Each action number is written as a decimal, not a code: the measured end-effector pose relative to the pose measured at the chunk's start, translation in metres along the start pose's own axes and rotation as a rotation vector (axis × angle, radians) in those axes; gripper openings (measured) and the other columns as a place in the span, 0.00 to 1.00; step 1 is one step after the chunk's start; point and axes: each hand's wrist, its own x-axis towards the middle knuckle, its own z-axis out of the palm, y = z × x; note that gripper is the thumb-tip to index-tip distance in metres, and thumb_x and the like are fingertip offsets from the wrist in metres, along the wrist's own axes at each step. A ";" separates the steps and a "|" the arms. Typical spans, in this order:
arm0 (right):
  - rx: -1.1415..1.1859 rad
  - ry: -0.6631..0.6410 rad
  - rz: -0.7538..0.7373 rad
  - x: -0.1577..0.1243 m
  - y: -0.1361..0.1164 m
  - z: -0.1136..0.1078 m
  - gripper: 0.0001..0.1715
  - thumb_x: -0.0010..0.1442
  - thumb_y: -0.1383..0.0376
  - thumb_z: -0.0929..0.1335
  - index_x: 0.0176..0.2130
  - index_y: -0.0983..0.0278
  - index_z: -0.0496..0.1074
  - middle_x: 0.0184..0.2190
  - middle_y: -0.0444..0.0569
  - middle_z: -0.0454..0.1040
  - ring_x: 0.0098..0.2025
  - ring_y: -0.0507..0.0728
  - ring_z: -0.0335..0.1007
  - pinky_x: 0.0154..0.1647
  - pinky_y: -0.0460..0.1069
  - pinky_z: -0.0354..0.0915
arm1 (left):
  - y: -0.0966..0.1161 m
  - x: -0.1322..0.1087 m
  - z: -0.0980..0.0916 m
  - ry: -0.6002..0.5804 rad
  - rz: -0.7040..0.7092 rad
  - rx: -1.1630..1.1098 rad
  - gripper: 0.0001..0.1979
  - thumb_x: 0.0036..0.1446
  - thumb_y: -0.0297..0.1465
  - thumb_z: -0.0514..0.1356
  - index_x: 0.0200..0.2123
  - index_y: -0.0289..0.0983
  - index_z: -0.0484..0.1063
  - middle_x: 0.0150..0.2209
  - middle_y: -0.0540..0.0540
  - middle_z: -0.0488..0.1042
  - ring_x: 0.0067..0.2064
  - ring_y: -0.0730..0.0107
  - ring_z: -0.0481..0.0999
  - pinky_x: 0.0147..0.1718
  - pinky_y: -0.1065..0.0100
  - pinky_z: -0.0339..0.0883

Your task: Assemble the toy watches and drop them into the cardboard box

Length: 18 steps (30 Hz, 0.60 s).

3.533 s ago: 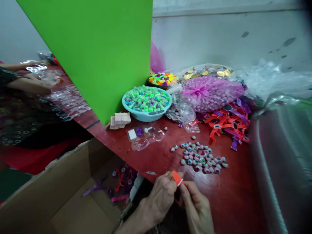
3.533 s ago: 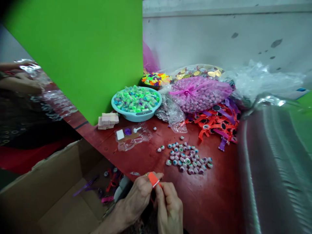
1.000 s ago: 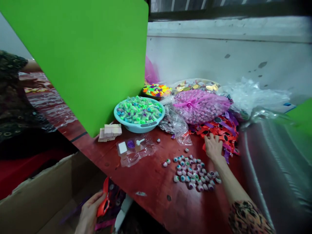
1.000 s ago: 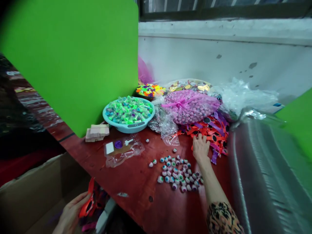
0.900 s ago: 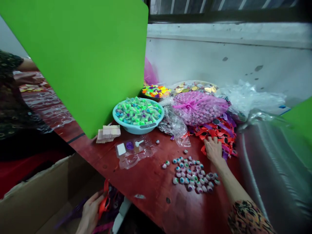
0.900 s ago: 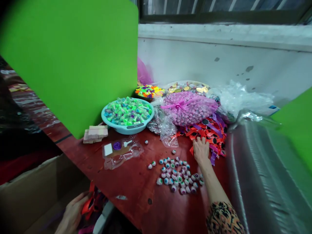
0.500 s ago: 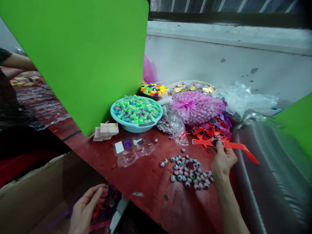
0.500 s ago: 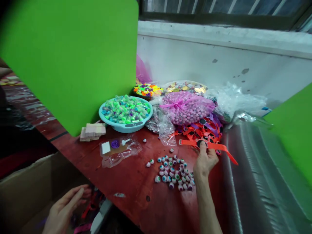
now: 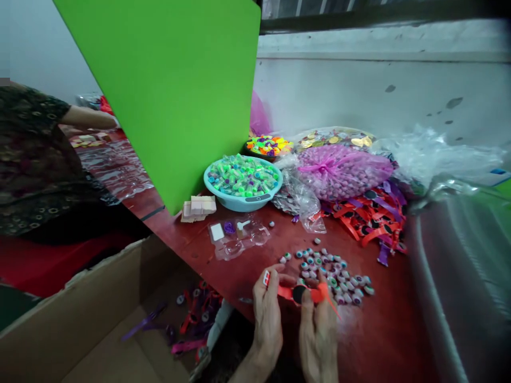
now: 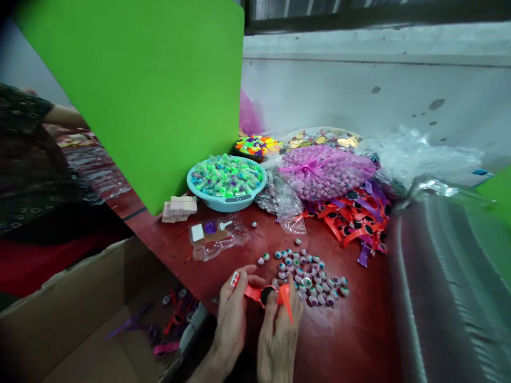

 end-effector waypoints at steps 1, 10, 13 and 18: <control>-0.018 0.001 -0.074 -0.004 0.003 -0.002 0.38 0.59 0.46 0.62 0.59 0.68 0.61 0.54 0.62 0.67 0.57 0.67 0.60 0.54 0.60 0.59 | 0.002 0.003 -0.001 -0.016 0.022 0.029 0.18 0.57 0.43 0.57 0.41 0.34 0.70 0.26 0.48 0.73 0.30 0.69 0.72 0.35 0.69 0.64; 0.428 -0.208 0.344 -0.027 -0.046 -0.011 0.18 0.51 0.51 0.71 0.33 0.63 0.78 0.21 0.44 0.72 0.22 0.51 0.66 0.24 0.44 0.65 | 0.013 -0.001 -0.022 -0.348 -0.037 0.187 0.13 0.56 0.38 0.58 0.40 0.35 0.68 0.27 0.51 0.69 0.26 0.75 0.66 0.28 0.73 0.60; 0.470 -0.159 0.476 -0.026 -0.042 -0.008 0.21 0.48 0.50 0.73 0.24 0.66 0.75 0.15 0.41 0.65 0.17 0.48 0.58 0.17 0.42 0.60 | 0.016 -0.005 -0.024 -0.364 -0.014 0.296 0.11 0.58 0.37 0.56 0.39 0.35 0.68 0.27 0.51 0.70 0.26 0.75 0.66 0.28 0.73 0.60; 0.201 -0.128 0.017 -0.022 -0.002 -0.011 0.16 0.52 0.55 0.72 0.38 0.61 0.79 0.27 0.46 0.77 0.25 0.54 0.71 0.28 0.48 0.71 | 0.015 -0.004 -0.029 -0.372 0.026 0.359 0.12 0.60 0.38 0.54 0.40 0.35 0.68 0.28 0.49 0.71 0.29 0.72 0.69 0.29 0.73 0.61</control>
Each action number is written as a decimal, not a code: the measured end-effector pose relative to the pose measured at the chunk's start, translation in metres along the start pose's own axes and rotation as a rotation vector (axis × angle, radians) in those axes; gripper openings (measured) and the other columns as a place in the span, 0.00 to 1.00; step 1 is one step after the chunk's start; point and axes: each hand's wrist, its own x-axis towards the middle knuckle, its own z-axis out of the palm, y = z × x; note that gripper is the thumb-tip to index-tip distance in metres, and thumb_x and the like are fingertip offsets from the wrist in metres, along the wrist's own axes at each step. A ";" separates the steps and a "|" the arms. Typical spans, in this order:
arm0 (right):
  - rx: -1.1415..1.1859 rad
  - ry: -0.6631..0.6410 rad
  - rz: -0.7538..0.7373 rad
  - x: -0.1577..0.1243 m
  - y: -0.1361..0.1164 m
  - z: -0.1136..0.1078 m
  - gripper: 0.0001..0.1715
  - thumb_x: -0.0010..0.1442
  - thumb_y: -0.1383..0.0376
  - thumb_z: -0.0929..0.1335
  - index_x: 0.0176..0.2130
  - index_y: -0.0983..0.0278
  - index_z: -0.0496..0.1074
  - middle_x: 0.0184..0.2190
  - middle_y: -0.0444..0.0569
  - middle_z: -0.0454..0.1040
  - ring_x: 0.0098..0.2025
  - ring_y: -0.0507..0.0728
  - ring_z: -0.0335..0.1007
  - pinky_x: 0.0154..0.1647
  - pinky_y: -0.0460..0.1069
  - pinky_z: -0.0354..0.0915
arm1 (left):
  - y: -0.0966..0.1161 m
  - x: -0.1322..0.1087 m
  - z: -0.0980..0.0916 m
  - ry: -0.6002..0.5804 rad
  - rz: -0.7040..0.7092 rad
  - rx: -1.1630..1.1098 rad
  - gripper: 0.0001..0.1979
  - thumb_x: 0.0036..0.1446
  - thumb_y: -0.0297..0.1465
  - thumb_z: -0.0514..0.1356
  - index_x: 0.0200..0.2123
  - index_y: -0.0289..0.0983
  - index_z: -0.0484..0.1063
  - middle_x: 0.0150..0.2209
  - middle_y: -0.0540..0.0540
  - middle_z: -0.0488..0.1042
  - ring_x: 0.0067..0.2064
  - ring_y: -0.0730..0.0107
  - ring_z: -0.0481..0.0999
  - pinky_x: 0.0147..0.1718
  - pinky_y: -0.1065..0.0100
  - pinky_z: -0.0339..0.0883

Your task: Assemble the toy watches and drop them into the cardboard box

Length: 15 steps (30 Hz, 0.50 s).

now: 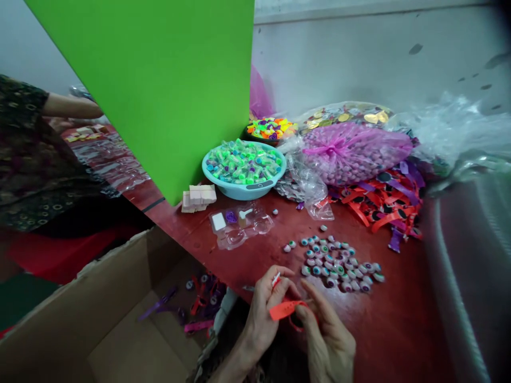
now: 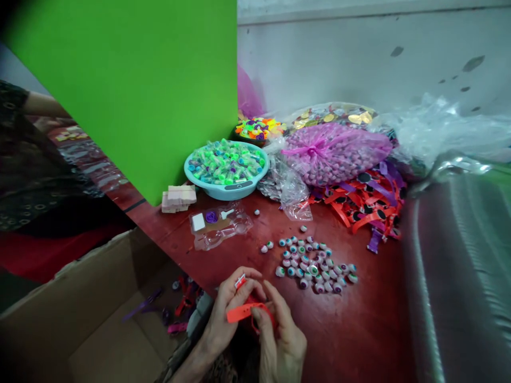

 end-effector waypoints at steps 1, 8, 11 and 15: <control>-0.103 -0.070 -0.185 0.002 0.007 -0.005 0.15 0.53 0.58 0.71 0.42 0.59 0.78 0.28 0.46 0.78 0.27 0.55 0.73 0.34 0.51 0.72 | -0.001 0.001 -0.002 0.006 0.000 0.004 0.12 0.61 0.39 0.54 0.40 0.35 0.68 0.28 0.49 0.71 0.29 0.72 0.69 0.28 0.73 0.61; -0.436 -0.391 -0.908 0.015 0.008 -0.024 0.16 0.63 0.64 0.64 0.50 0.56 0.72 0.27 0.45 0.77 0.31 0.55 0.75 0.46 0.58 0.70 | -0.005 0.006 -0.006 0.048 -0.044 -0.121 0.11 0.58 0.38 0.55 0.36 0.35 0.68 0.24 0.49 0.73 0.24 0.72 0.71 0.27 0.72 0.63; -0.421 -0.403 -0.986 0.012 -0.001 -0.021 0.11 0.64 0.60 0.63 0.42 0.59 0.75 0.22 0.43 0.75 0.25 0.52 0.72 0.42 0.53 0.72 | -0.008 0.006 -0.005 0.051 -0.123 -0.214 0.12 0.57 0.39 0.55 0.37 0.36 0.67 0.23 0.50 0.72 0.22 0.72 0.70 0.24 0.72 0.62; -0.317 -0.325 -0.702 -0.002 -0.005 -0.016 0.12 0.62 0.60 0.65 0.29 0.60 0.72 0.21 0.41 0.73 0.25 0.52 0.71 0.46 0.52 0.69 | -0.008 0.003 -0.004 0.034 -0.111 -0.167 0.12 0.58 0.39 0.55 0.36 0.35 0.67 0.23 0.49 0.73 0.23 0.73 0.70 0.25 0.72 0.61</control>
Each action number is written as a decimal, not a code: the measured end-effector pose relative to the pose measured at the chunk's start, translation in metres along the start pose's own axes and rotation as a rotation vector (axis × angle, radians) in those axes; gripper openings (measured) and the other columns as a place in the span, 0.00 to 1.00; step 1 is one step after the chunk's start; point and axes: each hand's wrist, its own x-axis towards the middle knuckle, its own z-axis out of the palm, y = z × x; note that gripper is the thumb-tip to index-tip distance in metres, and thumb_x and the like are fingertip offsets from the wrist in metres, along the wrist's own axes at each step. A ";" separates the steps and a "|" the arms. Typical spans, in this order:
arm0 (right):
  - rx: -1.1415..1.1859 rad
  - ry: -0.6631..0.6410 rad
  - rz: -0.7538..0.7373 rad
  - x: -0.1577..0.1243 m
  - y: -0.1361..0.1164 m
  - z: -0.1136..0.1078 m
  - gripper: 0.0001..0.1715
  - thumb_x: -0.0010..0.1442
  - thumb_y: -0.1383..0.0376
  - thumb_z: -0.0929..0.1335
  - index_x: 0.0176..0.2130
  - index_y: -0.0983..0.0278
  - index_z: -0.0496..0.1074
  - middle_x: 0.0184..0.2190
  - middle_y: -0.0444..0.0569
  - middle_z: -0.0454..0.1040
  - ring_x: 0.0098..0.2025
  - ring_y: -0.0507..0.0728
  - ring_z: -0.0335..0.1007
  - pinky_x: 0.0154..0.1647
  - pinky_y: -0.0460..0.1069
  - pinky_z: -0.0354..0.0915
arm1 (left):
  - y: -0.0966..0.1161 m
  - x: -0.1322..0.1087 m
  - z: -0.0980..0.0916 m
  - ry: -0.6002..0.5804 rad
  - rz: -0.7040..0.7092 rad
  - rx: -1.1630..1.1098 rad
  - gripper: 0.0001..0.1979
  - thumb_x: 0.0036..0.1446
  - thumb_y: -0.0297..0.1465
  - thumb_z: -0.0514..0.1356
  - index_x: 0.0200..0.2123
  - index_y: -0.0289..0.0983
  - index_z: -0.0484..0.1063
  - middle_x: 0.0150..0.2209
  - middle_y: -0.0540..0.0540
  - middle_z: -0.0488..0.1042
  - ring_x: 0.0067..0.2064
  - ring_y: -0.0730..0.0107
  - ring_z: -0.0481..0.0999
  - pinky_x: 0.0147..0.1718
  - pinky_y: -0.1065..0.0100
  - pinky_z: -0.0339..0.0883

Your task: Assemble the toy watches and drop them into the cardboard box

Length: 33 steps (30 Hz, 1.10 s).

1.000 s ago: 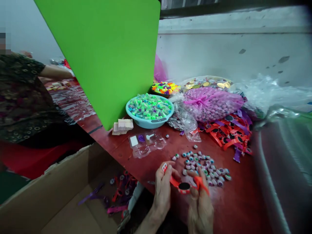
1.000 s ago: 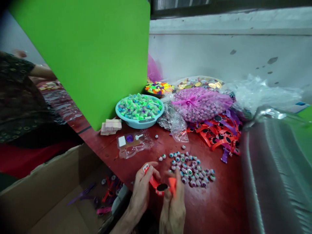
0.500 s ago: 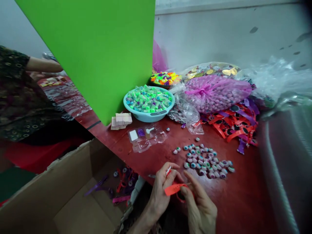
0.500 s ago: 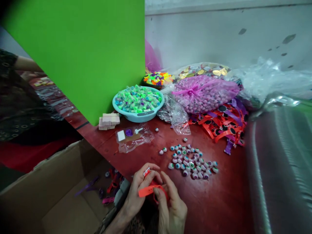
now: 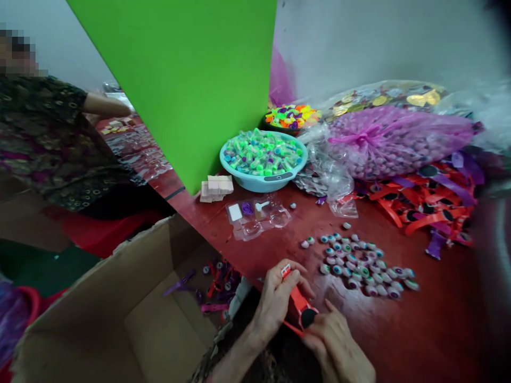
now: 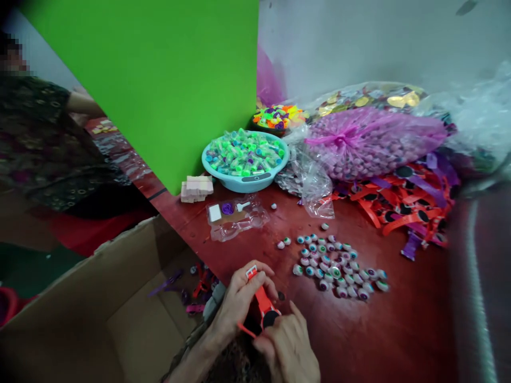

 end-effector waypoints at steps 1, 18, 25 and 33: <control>0.038 0.054 0.174 -0.002 -0.004 0.002 0.13 0.62 0.61 0.65 0.27 0.60 0.72 0.23 0.42 0.73 0.26 0.52 0.71 0.44 0.51 0.69 | 0.001 -0.001 0.000 -0.008 0.022 0.040 0.11 0.58 0.38 0.55 0.36 0.35 0.68 0.23 0.49 0.73 0.24 0.73 0.70 0.27 0.72 0.62; 0.462 0.243 1.013 0.003 -0.021 0.017 0.22 0.52 0.49 0.69 0.23 0.65 0.73 0.19 0.42 0.63 0.24 0.50 0.57 0.24 0.42 0.56 | 0.007 -0.013 -0.003 -0.174 0.061 0.331 0.13 0.57 0.28 0.51 0.42 0.37 0.72 0.32 0.48 0.73 0.33 0.69 0.70 0.34 0.71 0.62; 0.451 0.228 0.987 0.003 -0.015 0.024 0.22 0.53 0.50 0.68 0.22 0.66 0.72 0.19 0.42 0.62 0.23 0.50 0.55 0.22 0.43 0.56 | 0.000 -0.009 -0.006 -0.121 0.016 0.258 0.15 0.53 0.26 0.51 0.41 0.36 0.74 0.36 0.46 0.75 0.38 0.66 0.71 0.40 0.69 0.62; 0.529 0.204 0.960 0.003 -0.010 0.029 0.20 0.55 0.52 0.68 0.28 0.66 0.77 0.22 0.45 0.69 0.25 0.51 0.62 0.24 0.43 0.62 | 0.000 -0.005 -0.006 -0.091 -0.037 0.116 0.14 0.52 0.27 0.53 0.40 0.35 0.75 0.35 0.46 0.75 0.35 0.69 0.71 0.36 0.71 0.63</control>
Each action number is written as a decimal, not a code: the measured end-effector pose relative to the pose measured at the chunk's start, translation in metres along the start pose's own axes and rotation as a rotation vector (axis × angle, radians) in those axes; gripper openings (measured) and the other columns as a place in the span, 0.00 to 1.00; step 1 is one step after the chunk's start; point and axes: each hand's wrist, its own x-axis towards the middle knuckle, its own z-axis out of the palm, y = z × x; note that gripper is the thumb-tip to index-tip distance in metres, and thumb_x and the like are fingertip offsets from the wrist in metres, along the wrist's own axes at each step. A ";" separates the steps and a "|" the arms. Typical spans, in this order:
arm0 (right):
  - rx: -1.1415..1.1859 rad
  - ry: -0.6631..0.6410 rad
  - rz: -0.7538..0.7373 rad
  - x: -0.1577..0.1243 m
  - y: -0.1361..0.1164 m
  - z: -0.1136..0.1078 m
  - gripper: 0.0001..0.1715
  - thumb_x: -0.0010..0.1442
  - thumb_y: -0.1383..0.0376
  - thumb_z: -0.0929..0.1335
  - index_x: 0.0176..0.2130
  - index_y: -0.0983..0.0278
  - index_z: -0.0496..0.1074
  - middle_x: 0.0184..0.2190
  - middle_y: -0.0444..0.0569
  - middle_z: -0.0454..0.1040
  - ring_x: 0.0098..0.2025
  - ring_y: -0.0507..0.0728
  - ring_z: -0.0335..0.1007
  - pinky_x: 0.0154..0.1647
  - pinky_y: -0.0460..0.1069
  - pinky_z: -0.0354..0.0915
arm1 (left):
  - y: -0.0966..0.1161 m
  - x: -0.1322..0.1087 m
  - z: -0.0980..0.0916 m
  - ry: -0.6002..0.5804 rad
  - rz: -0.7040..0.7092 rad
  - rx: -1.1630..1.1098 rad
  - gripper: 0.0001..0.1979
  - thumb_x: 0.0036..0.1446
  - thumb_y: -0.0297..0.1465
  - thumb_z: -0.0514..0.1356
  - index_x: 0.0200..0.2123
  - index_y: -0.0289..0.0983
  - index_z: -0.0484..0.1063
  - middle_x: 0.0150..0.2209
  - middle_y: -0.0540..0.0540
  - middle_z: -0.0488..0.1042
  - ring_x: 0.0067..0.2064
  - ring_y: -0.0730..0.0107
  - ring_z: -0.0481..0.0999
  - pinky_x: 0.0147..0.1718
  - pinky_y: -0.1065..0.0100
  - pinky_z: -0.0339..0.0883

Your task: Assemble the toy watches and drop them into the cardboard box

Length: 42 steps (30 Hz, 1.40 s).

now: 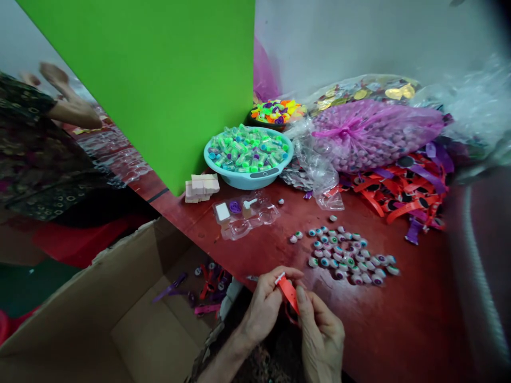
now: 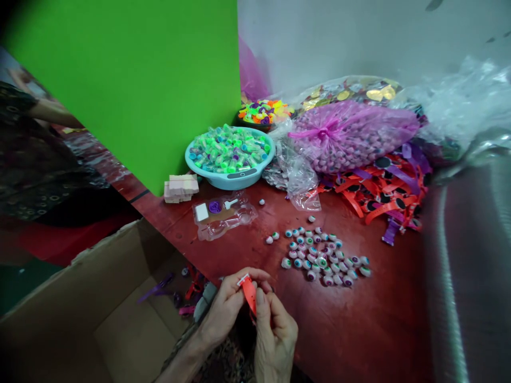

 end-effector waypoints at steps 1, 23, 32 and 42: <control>0.014 0.006 0.004 0.000 0.001 0.000 0.20 0.54 0.52 0.69 0.28 0.67 0.77 0.21 0.45 0.69 0.24 0.51 0.62 0.24 0.43 0.62 | 0.000 0.000 0.000 0.001 0.001 0.001 0.14 0.52 0.27 0.53 0.40 0.35 0.75 0.36 0.46 0.75 0.35 0.69 0.71 0.36 0.71 0.63; -0.546 0.294 -0.681 0.005 -0.002 0.009 0.17 0.65 0.61 0.62 0.25 0.64 0.67 0.21 0.43 0.64 0.25 0.51 0.60 0.30 0.45 0.58 | -0.022 -0.032 -0.021 -0.239 0.366 0.968 0.18 0.64 0.22 0.43 0.53 0.34 0.63 0.54 0.38 0.67 0.59 0.66 0.63 0.60 0.64 0.56; -0.319 -0.008 -0.572 -0.003 0.016 -0.005 0.10 0.58 0.61 0.69 0.42 0.57 0.76 0.41 0.47 0.67 0.44 0.54 0.63 0.43 0.48 0.60 | -0.012 -0.039 -0.025 -0.267 0.388 0.965 0.12 0.62 0.23 0.44 0.43 0.34 0.65 0.45 0.40 0.71 0.48 0.65 0.68 0.51 0.65 0.64; 0.966 0.012 0.480 0.029 -0.026 -0.029 0.19 0.38 0.73 0.75 0.30 0.61 0.68 0.22 0.37 0.63 0.23 0.47 0.61 0.30 0.46 0.68 | -0.005 -0.043 -0.014 -0.087 0.045 0.315 0.13 0.58 0.25 0.51 0.43 0.35 0.73 0.39 0.44 0.75 0.42 0.65 0.72 0.44 0.66 0.63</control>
